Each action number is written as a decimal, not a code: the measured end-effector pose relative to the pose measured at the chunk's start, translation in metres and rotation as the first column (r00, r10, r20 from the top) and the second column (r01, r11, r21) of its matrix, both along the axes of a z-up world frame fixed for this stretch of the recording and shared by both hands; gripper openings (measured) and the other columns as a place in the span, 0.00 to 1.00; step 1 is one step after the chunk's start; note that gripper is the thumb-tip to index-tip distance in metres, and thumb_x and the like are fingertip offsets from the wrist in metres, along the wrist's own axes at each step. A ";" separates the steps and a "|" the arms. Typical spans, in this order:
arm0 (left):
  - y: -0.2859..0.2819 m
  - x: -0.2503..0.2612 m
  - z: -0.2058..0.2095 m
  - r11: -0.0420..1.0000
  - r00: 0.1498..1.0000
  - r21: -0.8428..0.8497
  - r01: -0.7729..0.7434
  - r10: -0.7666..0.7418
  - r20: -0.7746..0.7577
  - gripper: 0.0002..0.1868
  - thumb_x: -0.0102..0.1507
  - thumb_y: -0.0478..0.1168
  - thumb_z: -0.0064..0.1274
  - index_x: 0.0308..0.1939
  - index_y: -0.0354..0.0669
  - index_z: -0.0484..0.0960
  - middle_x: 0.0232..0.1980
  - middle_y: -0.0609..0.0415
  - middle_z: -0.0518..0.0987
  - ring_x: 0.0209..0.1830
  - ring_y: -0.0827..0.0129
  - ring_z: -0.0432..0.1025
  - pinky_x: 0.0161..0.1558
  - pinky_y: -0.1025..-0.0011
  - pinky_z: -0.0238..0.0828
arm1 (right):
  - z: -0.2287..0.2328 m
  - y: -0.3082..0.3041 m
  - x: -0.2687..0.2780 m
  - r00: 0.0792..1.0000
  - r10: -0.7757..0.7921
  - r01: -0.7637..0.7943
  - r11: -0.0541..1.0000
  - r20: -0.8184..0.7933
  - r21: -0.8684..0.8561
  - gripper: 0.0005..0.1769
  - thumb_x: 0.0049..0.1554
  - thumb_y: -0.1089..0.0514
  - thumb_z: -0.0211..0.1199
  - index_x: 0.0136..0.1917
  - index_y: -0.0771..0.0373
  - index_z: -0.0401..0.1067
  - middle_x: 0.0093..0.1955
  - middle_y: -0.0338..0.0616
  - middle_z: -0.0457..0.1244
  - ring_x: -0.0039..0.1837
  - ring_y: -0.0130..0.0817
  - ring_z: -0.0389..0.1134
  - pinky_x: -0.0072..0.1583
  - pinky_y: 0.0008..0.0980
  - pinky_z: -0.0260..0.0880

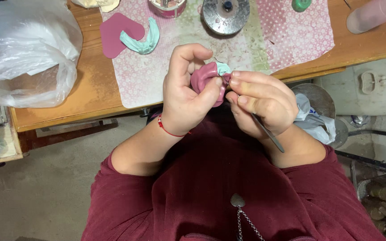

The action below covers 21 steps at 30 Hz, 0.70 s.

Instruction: Shaping a dental wax baseplate using a carving tool and fitting it to a dental model.

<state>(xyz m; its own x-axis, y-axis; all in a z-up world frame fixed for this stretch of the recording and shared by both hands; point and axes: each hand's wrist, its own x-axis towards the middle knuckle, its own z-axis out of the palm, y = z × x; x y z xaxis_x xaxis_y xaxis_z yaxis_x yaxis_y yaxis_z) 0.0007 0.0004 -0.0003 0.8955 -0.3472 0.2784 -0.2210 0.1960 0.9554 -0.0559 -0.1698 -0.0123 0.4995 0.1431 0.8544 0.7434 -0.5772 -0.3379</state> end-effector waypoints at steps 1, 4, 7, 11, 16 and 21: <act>0.001 0.000 0.000 1.000 1.000 0.026 -0.013 0.013 0.001 0.19 0.65 0.30 0.53 0.57 0.44 0.66 0.42 0.56 0.73 0.35 0.77 0.71 0.39 0.80 0.72 | 0.001 0.000 0.000 1.000 -0.003 0.003 1.000 -0.002 -0.005 0.14 0.60 0.72 0.70 0.45 0.64 0.64 0.50 0.60 0.70 0.51 0.63 0.77 0.50 0.54 0.84; 0.002 0.001 -0.004 0.998 0.999 0.050 -0.029 0.028 0.018 0.19 0.64 0.30 0.53 0.57 0.45 0.67 0.46 0.58 0.73 0.39 0.78 0.70 0.43 0.80 0.71 | 0.001 0.001 0.000 1.000 -0.002 0.002 1.000 -0.005 -0.003 0.14 0.60 0.72 0.70 0.45 0.64 0.64 0.49 0.59 0.70 0.52 0.62 0.77 0.51 0.53 0.84; 0.003 0.002 -0.007 0.998 0.999 0.047 -0.028 0.027 0.029 0.19 0.64 0.30 0.53 0.58 0.45 0.67 0.51 0.59 0.72 0.42 0.77 0.70 0.46 0.80 0.70 | 0.000 0.001 0.000 1.000 0.009 -0.009 1.000 -0.014 0.005 0.14 0.60 0.72 0.70 0.45 0.64 0.64 0.50 0.60 0.69 0.52 0.62 0.76 0.52 0.53 0.83; 0.004 0.003 -0.007 0.999 1.000 0.045 -0.023 0.022 0.022 0.19 0.64 0.29 0.53 0.57 0.44 0.67 0.51 0.58 0.71 0.42 0.77 0.70 0.46 0.80 0.70 | 0.000 0.000 0.003 0.999 0.043 -0.043 0.999 -0.009 0.025 0.15 0.59 0.74 0.70 0.43 0.65 0.64 0.49 0.61 0.69 0.52 0.63 0.76 0.52 0.53 0.83; 0.005 0.006 -0.008 0.999 0.999 0.035 -0.015 0.014 0.039 0.20 0.63 0.28 0.52 0.57 0.45 0.67 0.52 0.58 0.70 0.44 0.77 0.70 0.47 0.80 0.70 | 0.002 0.000 0.002 0.998 0.056 -0.055 0.998 -0.023 0.025 0.15 0.59 0.74 0.69 0.42 0.66 0.64 0.49 0.62 0.69 0.52 0.63 0.76 0.52 0.52 0.83; 0.004 0.007 -0.007 0.999 0.999 0.038 -0.018 0.016 0.041 0.20 0.62 0.28 0.52 0.56 0.44 0.66 0.52 0.58 0.69 0.44 0.77 0.69 0.47 0.80 0.68 | 0.002 -0.003 0.002 0.997 0.060 -0.058 0.998 -0.048 0.033 0.14 0.59 0.74 0.69 0.42 0.65 0.64 0.49 0.60 0.69 0.53 0.61 0.76 0.53 0.53 0.83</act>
